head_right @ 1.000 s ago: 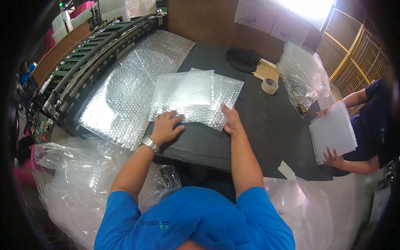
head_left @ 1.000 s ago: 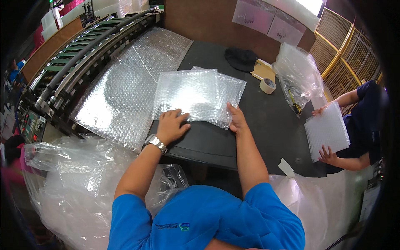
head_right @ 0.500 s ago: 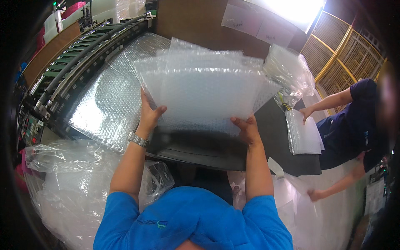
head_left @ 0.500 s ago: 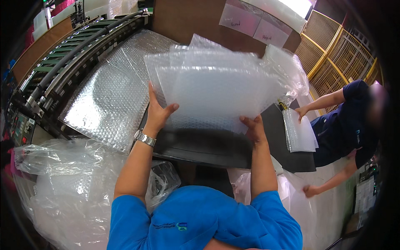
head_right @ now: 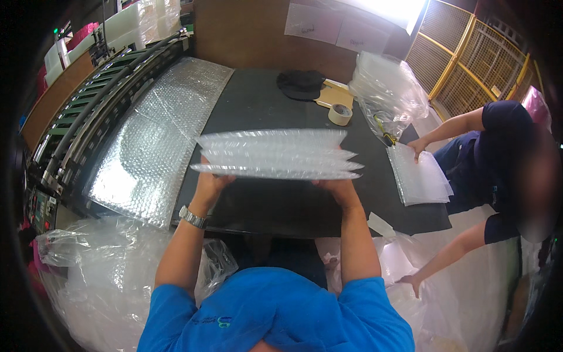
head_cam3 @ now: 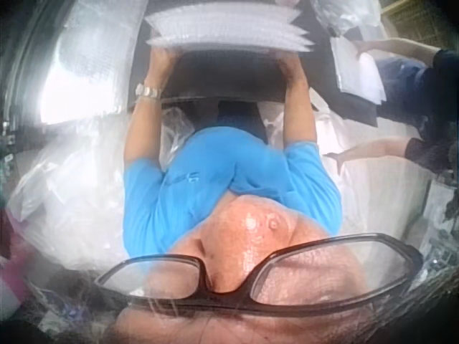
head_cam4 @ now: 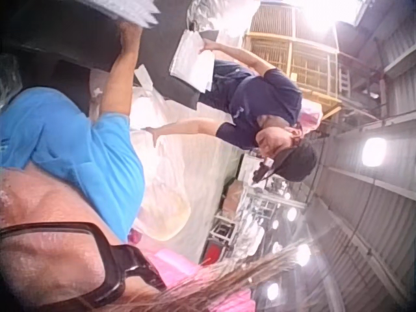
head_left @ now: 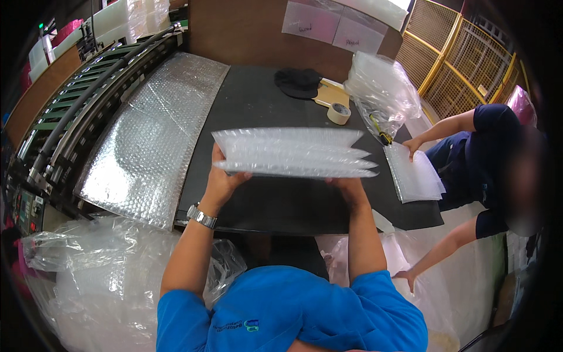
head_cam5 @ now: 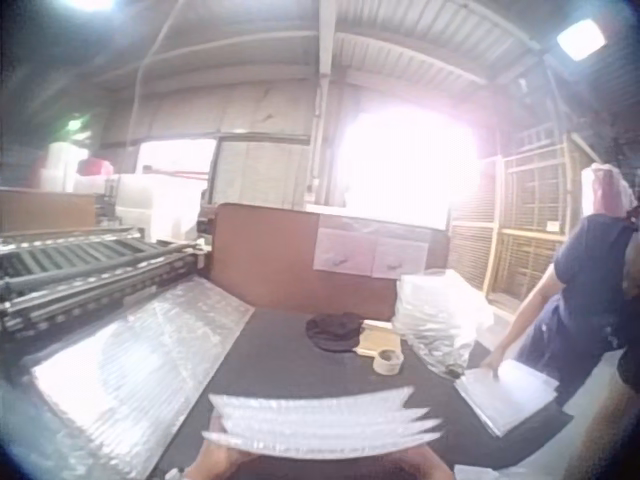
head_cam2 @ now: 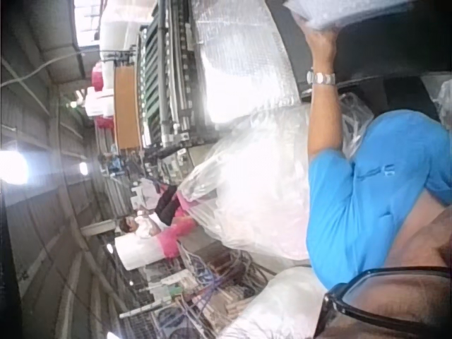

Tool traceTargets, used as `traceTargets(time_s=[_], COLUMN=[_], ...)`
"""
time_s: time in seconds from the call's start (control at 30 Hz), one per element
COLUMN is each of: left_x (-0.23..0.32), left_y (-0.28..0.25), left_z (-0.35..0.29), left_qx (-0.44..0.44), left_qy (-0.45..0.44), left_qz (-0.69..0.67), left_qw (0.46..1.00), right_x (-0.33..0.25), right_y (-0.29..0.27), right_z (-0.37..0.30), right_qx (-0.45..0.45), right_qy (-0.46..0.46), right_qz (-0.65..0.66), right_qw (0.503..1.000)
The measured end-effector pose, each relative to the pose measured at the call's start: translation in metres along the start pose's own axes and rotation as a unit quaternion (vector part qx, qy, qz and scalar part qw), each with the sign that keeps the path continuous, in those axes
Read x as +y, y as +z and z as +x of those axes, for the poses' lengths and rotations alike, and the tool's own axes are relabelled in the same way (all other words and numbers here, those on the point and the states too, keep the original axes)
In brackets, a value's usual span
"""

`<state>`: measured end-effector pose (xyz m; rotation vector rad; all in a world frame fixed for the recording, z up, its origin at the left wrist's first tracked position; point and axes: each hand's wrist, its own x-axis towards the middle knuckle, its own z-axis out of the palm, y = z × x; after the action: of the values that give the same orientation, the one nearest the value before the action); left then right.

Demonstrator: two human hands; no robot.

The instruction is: The person repeatedly picks up bubble wrap sheets, measures them with a tape measure, and stacks them on a table. They also place some sheets into a plastic bag. Another person is visible working nearby.

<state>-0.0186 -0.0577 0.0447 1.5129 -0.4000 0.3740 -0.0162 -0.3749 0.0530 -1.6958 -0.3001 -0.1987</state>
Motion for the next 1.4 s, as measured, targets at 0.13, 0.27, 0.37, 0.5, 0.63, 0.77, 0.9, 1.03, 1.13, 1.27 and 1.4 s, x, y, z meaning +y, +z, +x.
traceTargets(time_s=[0.13,0.27,0.37,0.5,0.63,0.77,0.9,1.03,1.13,1.27,1.4], left_x=[-0.019,0.025,0.013,-0.008,-0.002,0.06,0.114,0.085,0.044,0.016,0.009], left_y=[0.0,0.018,0.019,0.019,0.016,0.01,0.014,0.008,0.002,0.003,-0.001], left_z=[-0.011,-0.005,-0.007,-0.023,-0.022,-0.016,-0.004,0.001,0.0,-0.009,-0.008], left_qx=[-0.054,0.039,0.037,0.044,0.092,0.221,0.015,-0.059,0.015,0.058,0.033], left_qy=[0.103,-0.025,0.007,-0.041,-0.037,0.207,0.234,0.021,0.02,0.015,0.006], left_qz=[0.309,-0.035,-0.023,-0.011,0.042,0.406,0.429,0.05,-0.018,-0.066,-0.035], left_qw=[0.944,0.998,0.999,0.998,0.994,0.862,0.872,0.997,1.0,0.996,0.999], right_x=[0.02,-0.027,0.001,0.003,-0.016,-0.093,-0.188,-0.218,-0.191,-0.064,0.003], right_y=[0.007,0.025,0.013,0.026,0.025,0.001,-0.006,0.025,0.024,0.001,0.043], right_z=[-0.007,-0.005,-0.005,-0.013,-0.009,0.006,0.008,0.027,0.038,0.059,0.051], right_qx=[0.033,0.063,0.023,0.021,0.013,-0.061,-0.154,-0.093,0.064,0.056,-0.016], right_qy=[-0.04,0.021,0.007,0.052,0.063,-0.07,-0.203,-0.298,-0.377,-0.194,0.003], right_qz=[0.028,0.133,0.102,0.134,0.14,-0.133,-0.405,-0.467,-0.318,-0.032,-0.001], right_qw=[0.998,0.989,0.995,0.989,0.988,0.987,0.878,0.827,0.868,0.979,1.0])
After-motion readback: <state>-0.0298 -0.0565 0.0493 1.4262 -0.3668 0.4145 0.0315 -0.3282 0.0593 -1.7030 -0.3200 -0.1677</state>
